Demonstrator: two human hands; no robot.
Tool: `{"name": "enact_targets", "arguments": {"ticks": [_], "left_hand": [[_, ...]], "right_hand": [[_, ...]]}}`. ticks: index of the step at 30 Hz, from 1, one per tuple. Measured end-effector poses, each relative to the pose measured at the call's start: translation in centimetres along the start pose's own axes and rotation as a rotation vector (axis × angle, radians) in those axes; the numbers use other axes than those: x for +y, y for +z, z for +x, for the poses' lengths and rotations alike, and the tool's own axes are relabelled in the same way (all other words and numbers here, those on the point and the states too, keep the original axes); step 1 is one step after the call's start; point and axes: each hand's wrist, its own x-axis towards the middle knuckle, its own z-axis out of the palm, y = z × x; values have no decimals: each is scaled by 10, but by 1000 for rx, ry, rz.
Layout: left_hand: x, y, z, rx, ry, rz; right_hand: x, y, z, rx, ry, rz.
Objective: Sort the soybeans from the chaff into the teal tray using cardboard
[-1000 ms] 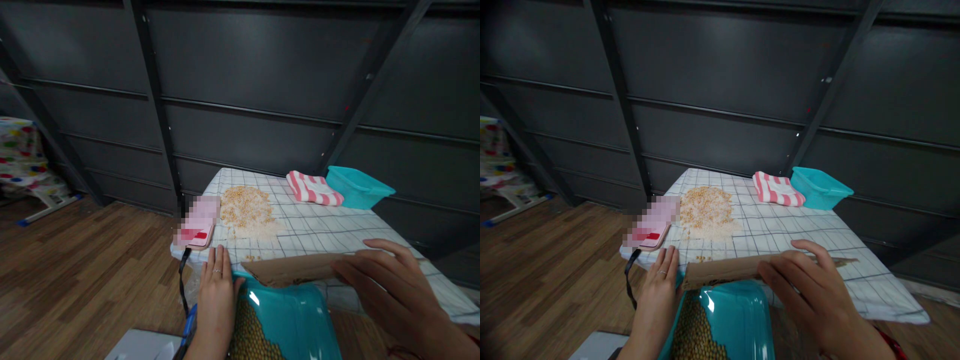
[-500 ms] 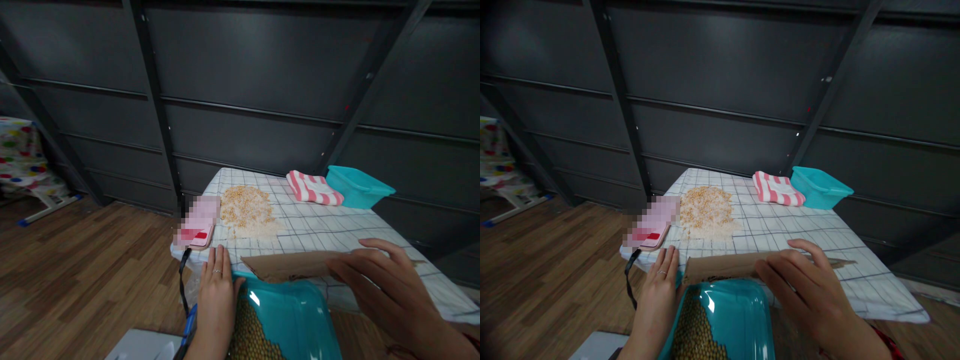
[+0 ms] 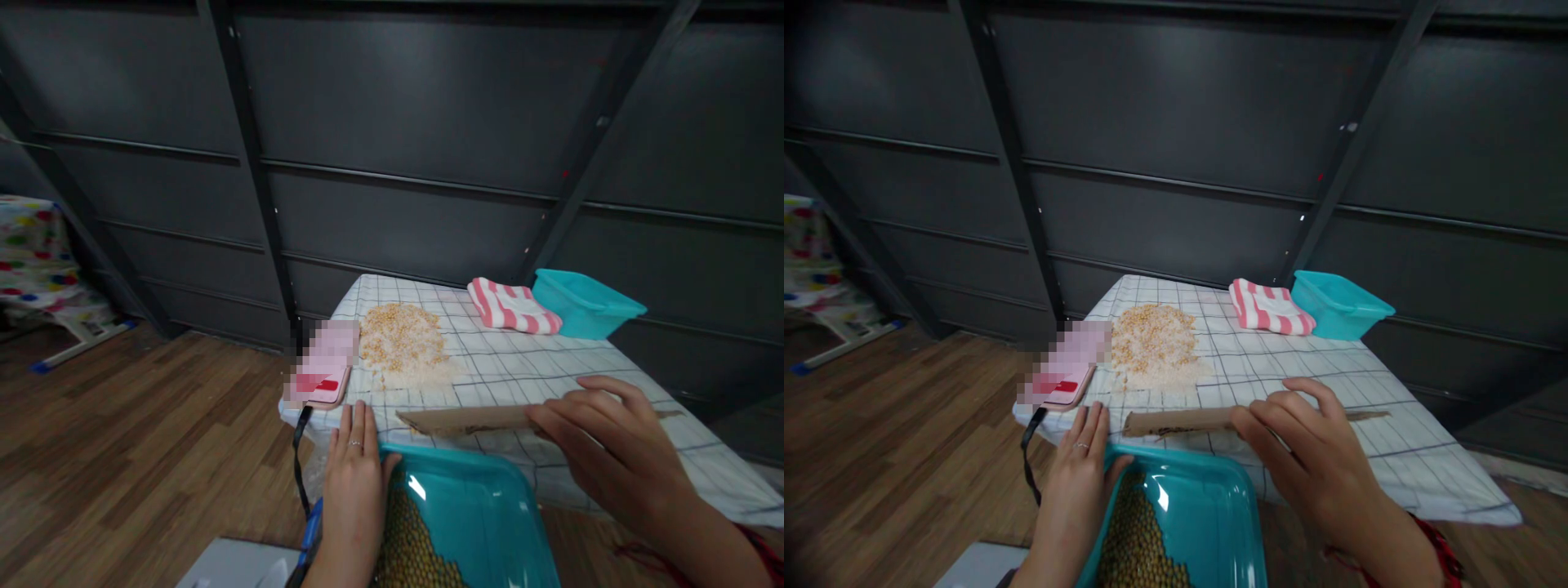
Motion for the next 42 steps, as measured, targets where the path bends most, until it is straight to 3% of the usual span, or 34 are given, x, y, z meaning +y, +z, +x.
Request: {"name": "enact_targets", "arguments": {"ticks": [12,17,23,29,37,42], "left_hand": [[-8,4,-2,-62,6,3],[-9,8,-6,-55,10,-26],[-5,2,-6,-67,-3,-68],[-1,-5,1,-83,-6,-33],[-6,1,1,-74,-39,-91],[-6,3,-3,-77,-44,-120]], "right_hand": [[-5,-15,-3,22,21,20],[-3,-12,3,53,13,-37],[0,-4,8,5,-7,-28],[-1,-8,2,-28,21,35],[-5,-19,9,28,3,2],[-1,-13,5,52,36,-17]]}}
